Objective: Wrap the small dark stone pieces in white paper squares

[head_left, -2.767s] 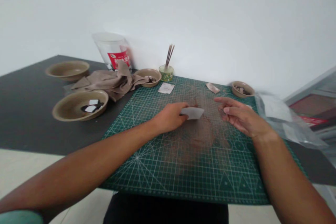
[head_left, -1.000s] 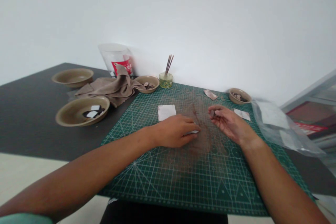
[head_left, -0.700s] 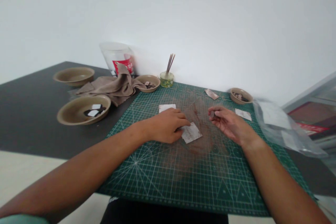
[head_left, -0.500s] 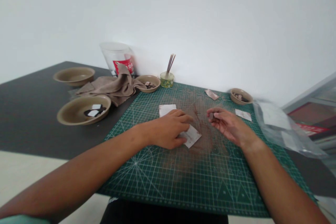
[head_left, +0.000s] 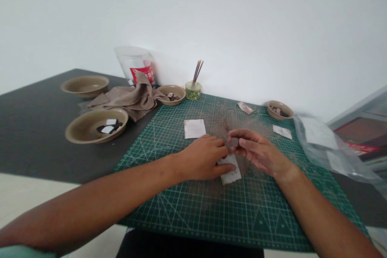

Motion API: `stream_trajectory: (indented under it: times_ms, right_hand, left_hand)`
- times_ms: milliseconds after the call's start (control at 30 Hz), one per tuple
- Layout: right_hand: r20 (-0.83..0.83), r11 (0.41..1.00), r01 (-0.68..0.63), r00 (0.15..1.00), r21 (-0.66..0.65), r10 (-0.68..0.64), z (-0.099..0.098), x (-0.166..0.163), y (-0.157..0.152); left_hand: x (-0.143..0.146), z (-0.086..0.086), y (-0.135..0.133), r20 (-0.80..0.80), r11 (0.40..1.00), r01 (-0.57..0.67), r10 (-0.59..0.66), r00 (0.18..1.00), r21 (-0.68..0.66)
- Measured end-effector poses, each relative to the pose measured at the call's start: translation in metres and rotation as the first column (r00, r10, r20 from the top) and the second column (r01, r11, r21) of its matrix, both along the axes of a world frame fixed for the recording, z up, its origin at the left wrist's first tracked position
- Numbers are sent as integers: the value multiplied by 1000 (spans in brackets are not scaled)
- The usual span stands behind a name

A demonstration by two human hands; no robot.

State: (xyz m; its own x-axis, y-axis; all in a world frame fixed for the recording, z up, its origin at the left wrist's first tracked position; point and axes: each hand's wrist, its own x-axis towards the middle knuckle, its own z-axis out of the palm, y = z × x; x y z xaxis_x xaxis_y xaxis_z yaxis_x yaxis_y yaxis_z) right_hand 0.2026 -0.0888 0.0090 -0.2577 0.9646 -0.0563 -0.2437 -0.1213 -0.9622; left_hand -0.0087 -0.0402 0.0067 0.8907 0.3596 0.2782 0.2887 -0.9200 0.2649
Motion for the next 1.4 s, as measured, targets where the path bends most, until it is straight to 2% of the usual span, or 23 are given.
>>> stream_trajectory:
  times_ms: [67, 100, 167, 233, 300, 400, 467, 533, 733, 867, 1067, 1267, 1333, 1400]
  right_hand:
    - [-9, 1000, -1, 1000, 12, 1, 0, -3, -1]
    - [-6, 1000, 4, 1000, 20, -4, 0, -4, -1]
    - [19, 998, 32, 999, 49, -33, -2, -5, -1]
    - [79, 989, 91, 992, 115, -100, -3, -6, -1]
    - [165, 964, 152, 968, 217, -190, -4, -6, -1]
    - [280, 923, 184, 917, 338, -285, -3, -8, -3]
    - [304, 919, 185, 905, 349, -298, -1, -11, -4]
    - [283, 923, 182, 916, 339, -284, 1, -16, -5]
    - [177, 925, 85, 971, 370, -160, 1, -23, -7]
    - [211, 918, 46, 968, 394, -139, 0, -18, -9]
    - [239, 899, 116, 942, 422, -234, 0, -14, -12]
    - [78, 884, 164, 973, 437, -219, -5, -14, -8]
    - [48, 882, 177, 975, 436, -219, -6, -13, -7]
    - [30, 880, 190, 974, 435, -225, -6, -12, -6]
  left_hand:
    - [1, 4, -1, 105, 977, -103, 124, 987, -187]
    - [2, 6, -1, 143, 945, -141, 189, 971, -294]
    - [4, 7, -2, 183, 858, -175, 295, 938, -483]
    - [6, 6, -2, 208, 761, -159, 361, 909, -628]
    - [8, 4, -1, 231, 658, -103, 400, 887, -746]
    - [13, -1, 2, 293, 481, 79, 390, 873, -873]
    - [16, -3, 4, 351, 365, 211, 378, 857, -907]
    - [18, -3, 5, 376, 294, 275, 380, 845, -915]
    - [15, 4, 6, 380, 190, 332, 356, 854, -924]
    - [10, 10, 7, 340, 150, 308, 290, 894, -939]
    - [8, 10, 9, 353, 106, 336, 262, 898, -936]
    - [7, 5, 10, 430, 18, 439, 246, 869, -898]
    - [7, 5, 11, 423, 45, 425, 237, 874, -904]
    - [6, 5, 11, 394, 126, 375, 233, 889, -919]
